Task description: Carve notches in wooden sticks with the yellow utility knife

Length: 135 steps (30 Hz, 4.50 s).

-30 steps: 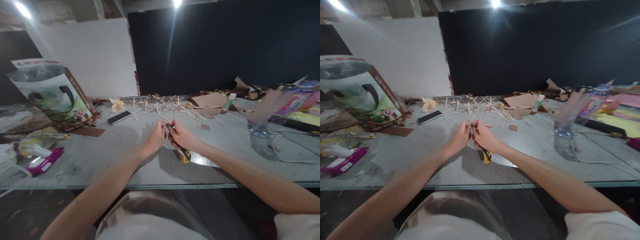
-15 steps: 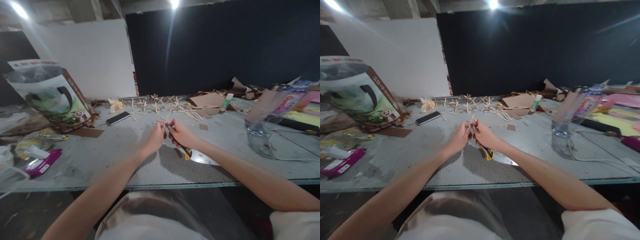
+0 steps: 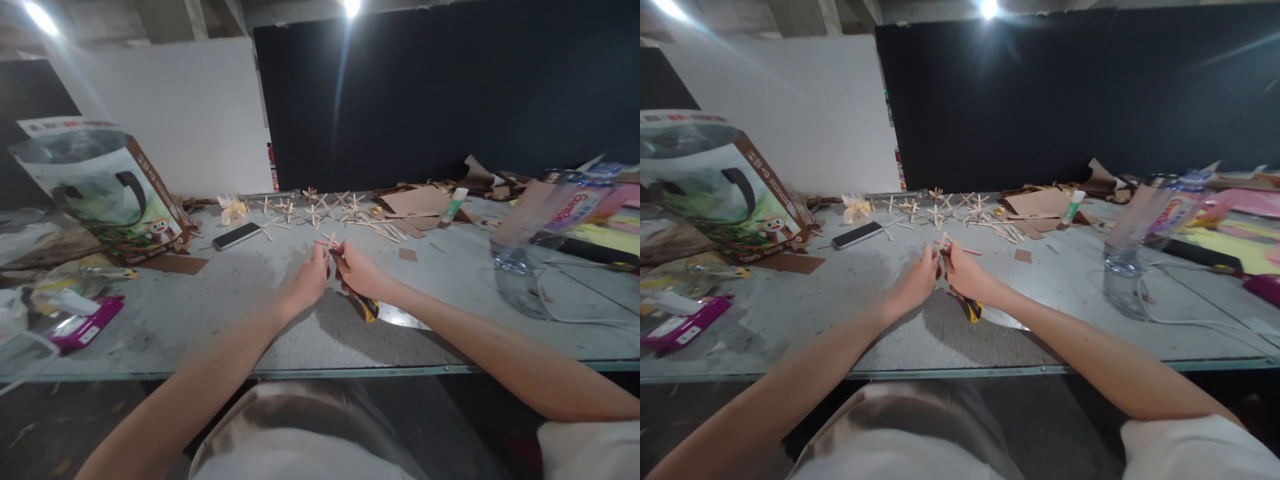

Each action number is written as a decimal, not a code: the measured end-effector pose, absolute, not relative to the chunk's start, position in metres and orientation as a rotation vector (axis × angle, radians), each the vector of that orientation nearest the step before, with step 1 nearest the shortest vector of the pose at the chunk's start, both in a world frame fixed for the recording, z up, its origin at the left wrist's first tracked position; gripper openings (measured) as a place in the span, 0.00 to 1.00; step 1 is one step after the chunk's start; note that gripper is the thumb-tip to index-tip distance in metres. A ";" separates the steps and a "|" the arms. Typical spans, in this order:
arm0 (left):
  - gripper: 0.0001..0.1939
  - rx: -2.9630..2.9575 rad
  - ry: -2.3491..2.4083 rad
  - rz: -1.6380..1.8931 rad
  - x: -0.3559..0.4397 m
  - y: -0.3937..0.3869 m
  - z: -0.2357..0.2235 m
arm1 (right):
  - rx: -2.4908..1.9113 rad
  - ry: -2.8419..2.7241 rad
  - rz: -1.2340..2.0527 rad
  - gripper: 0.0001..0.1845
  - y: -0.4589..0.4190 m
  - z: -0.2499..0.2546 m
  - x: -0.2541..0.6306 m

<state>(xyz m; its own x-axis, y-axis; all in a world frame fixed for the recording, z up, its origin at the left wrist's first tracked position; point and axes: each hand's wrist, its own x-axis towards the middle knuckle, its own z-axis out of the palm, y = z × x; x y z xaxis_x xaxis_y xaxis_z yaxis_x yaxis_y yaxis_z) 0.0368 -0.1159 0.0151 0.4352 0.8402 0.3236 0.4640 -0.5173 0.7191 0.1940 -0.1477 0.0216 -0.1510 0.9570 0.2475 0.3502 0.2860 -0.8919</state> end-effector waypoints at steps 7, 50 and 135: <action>0.03 2.010 1.012 1.090 0.042 -0.110 0.012 | -1.194 -1.469 1.145 0.12 -0.158 0.036 0.184; 0.07 1.982 0.961 1.096 0.041 -0.118 0.019 | -1.116 -1.503 1.070 0.10 -0.168 0.049 0.187; 0.10 2.211 0.952 1.047 0.042 -0.107 0.008 | -1.061 -1.446 1.166 0.13 -0.165 0.040 0.186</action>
